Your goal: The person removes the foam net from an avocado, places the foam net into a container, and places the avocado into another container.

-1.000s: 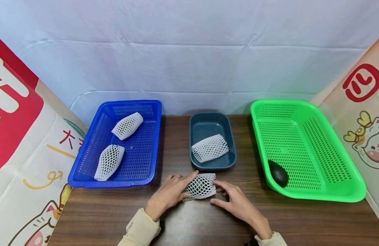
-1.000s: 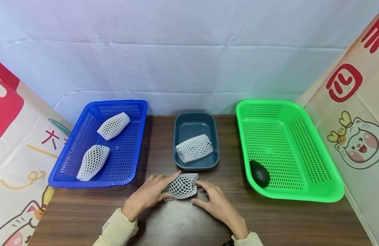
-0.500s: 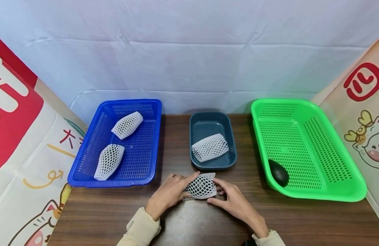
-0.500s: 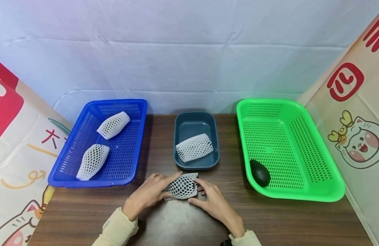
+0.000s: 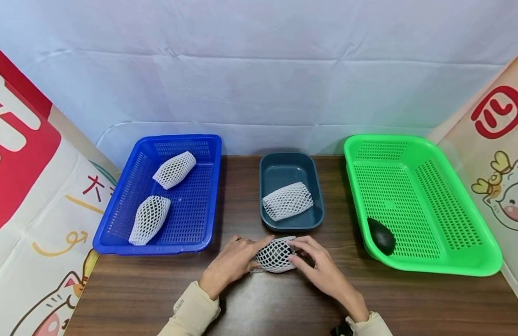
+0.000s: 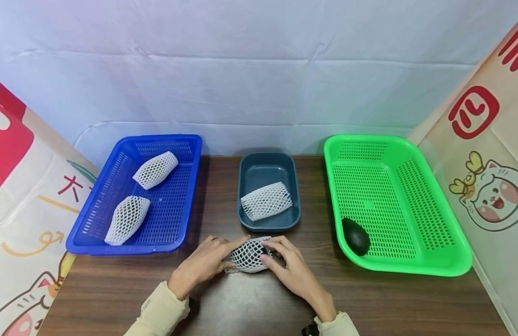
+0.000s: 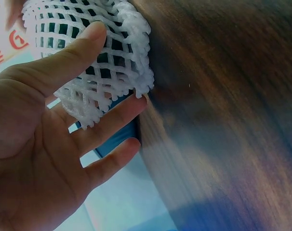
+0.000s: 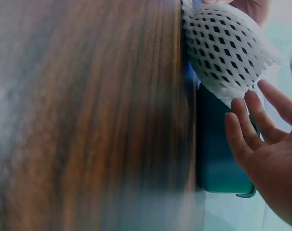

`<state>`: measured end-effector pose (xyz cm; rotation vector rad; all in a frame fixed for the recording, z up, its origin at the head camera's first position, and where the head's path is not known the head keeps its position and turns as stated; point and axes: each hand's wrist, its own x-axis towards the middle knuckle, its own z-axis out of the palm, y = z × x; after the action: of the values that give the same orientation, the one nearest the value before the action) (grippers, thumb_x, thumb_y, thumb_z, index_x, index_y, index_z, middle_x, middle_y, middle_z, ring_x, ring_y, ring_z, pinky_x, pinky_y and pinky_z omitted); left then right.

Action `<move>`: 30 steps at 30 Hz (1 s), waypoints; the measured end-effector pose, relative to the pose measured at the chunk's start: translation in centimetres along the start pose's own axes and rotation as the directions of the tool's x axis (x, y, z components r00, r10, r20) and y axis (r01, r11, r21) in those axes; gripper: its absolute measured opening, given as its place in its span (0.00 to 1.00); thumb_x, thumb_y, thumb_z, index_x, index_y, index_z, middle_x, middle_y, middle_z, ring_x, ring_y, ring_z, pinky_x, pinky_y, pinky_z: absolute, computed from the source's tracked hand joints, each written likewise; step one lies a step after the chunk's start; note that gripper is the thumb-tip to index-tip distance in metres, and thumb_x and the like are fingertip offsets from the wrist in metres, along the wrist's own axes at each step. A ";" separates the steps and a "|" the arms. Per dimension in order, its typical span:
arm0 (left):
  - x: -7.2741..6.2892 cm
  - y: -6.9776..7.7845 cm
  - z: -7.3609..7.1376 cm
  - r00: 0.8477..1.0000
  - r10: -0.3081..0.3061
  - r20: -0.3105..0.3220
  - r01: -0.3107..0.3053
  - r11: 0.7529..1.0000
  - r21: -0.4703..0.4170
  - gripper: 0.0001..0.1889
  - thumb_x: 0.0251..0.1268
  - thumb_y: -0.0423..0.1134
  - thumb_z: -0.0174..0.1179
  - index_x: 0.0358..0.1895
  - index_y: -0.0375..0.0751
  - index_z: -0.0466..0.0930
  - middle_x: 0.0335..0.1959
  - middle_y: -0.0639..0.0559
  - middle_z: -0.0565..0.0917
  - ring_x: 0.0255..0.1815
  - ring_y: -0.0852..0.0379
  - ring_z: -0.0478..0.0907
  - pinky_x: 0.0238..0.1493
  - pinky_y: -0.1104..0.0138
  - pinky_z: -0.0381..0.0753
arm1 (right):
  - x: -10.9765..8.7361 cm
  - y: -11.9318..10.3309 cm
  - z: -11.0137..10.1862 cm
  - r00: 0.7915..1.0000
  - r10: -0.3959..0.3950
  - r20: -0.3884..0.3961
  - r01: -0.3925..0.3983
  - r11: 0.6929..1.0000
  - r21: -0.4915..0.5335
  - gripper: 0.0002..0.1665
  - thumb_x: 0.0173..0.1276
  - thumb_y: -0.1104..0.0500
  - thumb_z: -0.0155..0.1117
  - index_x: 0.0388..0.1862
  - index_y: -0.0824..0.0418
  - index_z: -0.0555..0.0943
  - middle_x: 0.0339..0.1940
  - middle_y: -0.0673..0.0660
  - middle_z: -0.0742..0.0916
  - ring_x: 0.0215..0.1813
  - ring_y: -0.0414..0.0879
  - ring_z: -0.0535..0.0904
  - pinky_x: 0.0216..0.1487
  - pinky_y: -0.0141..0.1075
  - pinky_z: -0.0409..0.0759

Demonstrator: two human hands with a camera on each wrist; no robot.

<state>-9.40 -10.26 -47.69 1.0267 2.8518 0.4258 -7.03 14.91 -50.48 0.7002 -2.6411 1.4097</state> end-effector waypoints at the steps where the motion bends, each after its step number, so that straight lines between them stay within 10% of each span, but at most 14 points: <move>1: 0.0 0.0 0.0 1.000 -0.002 0.001 0.002 1.000 0.001 0.35 0.54 0.49 0.69 0.69 0.54 0.70 0.40 0.53 0.90 0.41 0.56 0.86 0.47 0.56 0.79 | 0.0 0.1 0.0 1.000 -0.008 0.003 0.008 1.000 0.005 0.17 0.70 0.61 0.64 0.57 0.56 0.82 0.53 0.48 0.83 0.54 0.43 0.81 0.56 0.29 0.77; 12: -0.1 -0.1 0.0 1.000 0.003 -0.031 -0.003 1.000 0.003 0.35 0.53 0.47 0.70 0.68 0.56 0.71 0.40 0.54 0.90 0.40 0.56 0.86 0.50 0.55 0.79 | 0.2 0.1 -0.2 0.987 0.033 0.158 -0.037 0.999 0.023 0.30 0.66 0.64 0.67 0.67 0.64 0.74 0.62 0.61 0.82 0.57 0.48 0.80 0.51 0.37 0.83; 30: 0.1 0.0 0.7 0.991 0.061 -0.118 -0.061 0.998 0.005 0.26 0.56 0.40 0.70 0.61 0.53 0.77 0.30 0.57 0.89 0.32 0.58 0.86 0.43 0.56 0.81 | 0.1 -0.1 0.8 0.990 0.070 0.125 -0.057 0.993 -0.106 0.41 0.57 0.68 0.71 0.71 0.64 0.70 0.65 0.63 0.80 0.67 0.55 0.76 0.64 0.51 0.75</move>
<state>-9.39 -9.99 -48.31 1.1282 2.9299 0.5062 -6.98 14.18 -50.82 0.7248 -2.8347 1.2732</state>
